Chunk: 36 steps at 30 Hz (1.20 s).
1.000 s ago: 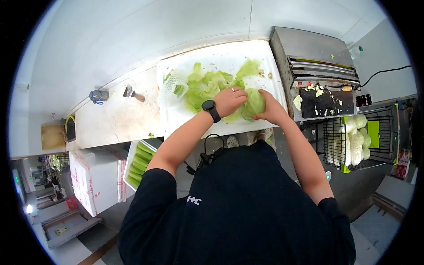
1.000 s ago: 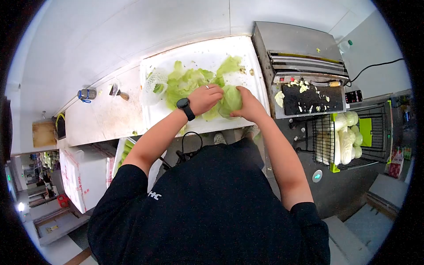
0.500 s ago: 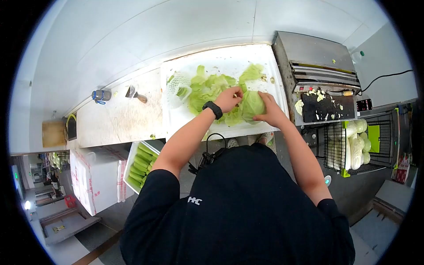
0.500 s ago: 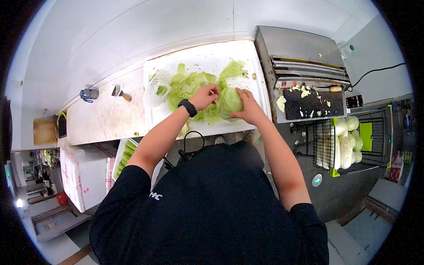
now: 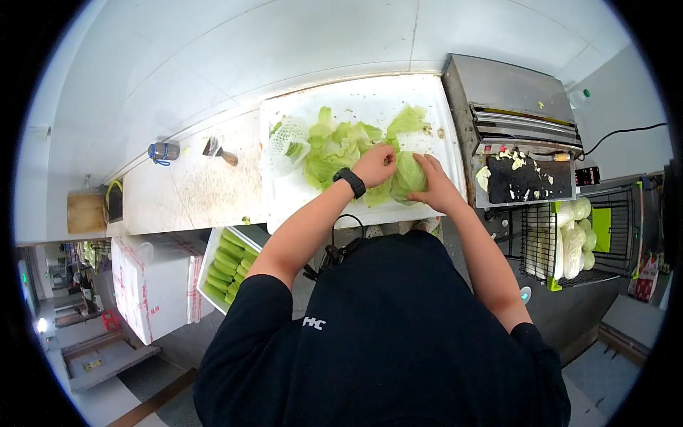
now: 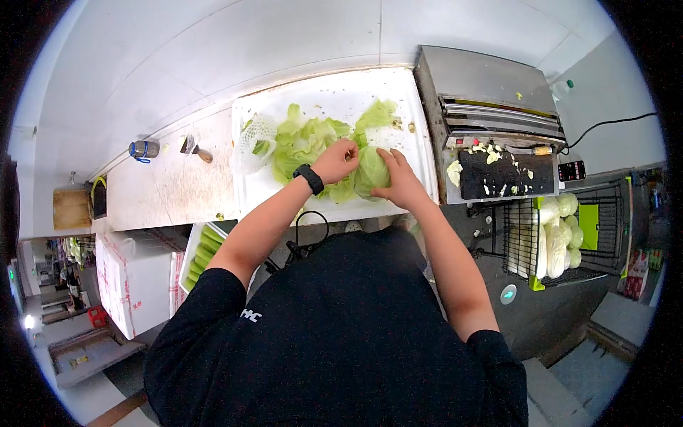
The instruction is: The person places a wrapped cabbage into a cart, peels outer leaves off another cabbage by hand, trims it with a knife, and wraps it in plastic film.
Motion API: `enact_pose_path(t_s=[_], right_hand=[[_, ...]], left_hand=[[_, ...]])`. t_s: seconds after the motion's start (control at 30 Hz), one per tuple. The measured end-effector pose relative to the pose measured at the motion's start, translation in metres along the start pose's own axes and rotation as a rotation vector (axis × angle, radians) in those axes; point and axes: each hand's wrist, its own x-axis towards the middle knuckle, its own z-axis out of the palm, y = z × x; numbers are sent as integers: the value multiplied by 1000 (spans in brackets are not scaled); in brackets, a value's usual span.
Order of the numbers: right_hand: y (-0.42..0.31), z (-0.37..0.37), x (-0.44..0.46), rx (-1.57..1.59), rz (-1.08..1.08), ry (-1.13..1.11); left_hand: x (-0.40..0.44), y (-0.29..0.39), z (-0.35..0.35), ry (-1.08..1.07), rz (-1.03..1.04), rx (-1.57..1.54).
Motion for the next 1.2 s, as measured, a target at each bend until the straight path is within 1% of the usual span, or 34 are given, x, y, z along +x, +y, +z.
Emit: enact_pose_path(t_s=[0.07,0.17,0.23,0.27,0.33,0.37,0.43,0.47,0.53,0.57,0.6,0.63,0.7,0.77,0.8,0.83,0.87,0.9,0.93,0.97,1.03,1.07,1.13,1.17,1.2], right_hand=[[1,-1,1,-14,-10,-3],[2,0,-1,-3,-21,5],[2,0,-3,-17,-15,-3],[3,0,-4,-31,-11,-12],[2,3,-5,-32,-13,18],[0,4,-5,-33,-15,49],[-9,6,-4,-64,15,66],[-13,6,-3,-94,40,84],[-7,2,0,-53,34,69],[-4,0,0,-12,25,51],[2,-1,0,-11,23,48],[11,-1,0,-1,19,88],[27,-2,1,-28,9,169],[17,-9,1,-1,-27,187],[14,-11,0,25,-60,207],[16,-12,0,24,-58,209],[18,-12,1,-4,-61,161],[20,-11,1,-31,-65,110],[17,-12,1,-31,-66,109],[14,-13,0,-46,-54,121],[12,-13,0,-63,-39,135],[15,-11,2,-22,-27,178],[24,-4,4,23,-12,228],[29,-1,5,-7,-17,227],[34,2,4,-36,-21,227]], left_hand=[[-2,3,-5,22,17,22],[-4,8,-6,-18,12,96],[-9,10,-2,88,-50,-52],[-9,9,-1,87,-50,-53],[-9,5,5,152,105,-119],[-10,0,9,151,104,-121],[-11,-4,11,150,-71,-179],[-10,-3,10,148,-69,-180],[-11,-1,5,96,-211,-209],[-11,-10,5,98,-215,-207],[-10,-23,7,111,-225,-272],[-9,-32,8,126,-232,-337],[-10,-36,8,163,-254,-330],[-11,-34,7,192,-271,-322],[-12,-33,7,202,-314,-353],[-11,-28,7,213,-356,-384],[-8,-24,6,213,-354,-385],[-7,-20,6,220,-257,-164],[-7,-19,6,224,-158,56],[-4,-22,4,224,-158,56],[2,-25,-3,162,-298,76],[0,-27,-8,160,-295,76],[-3,-27,-21,44,-337,372],[-5,-15,-23,40,-330,374],[-12,-2,-22,101,-274,435]])
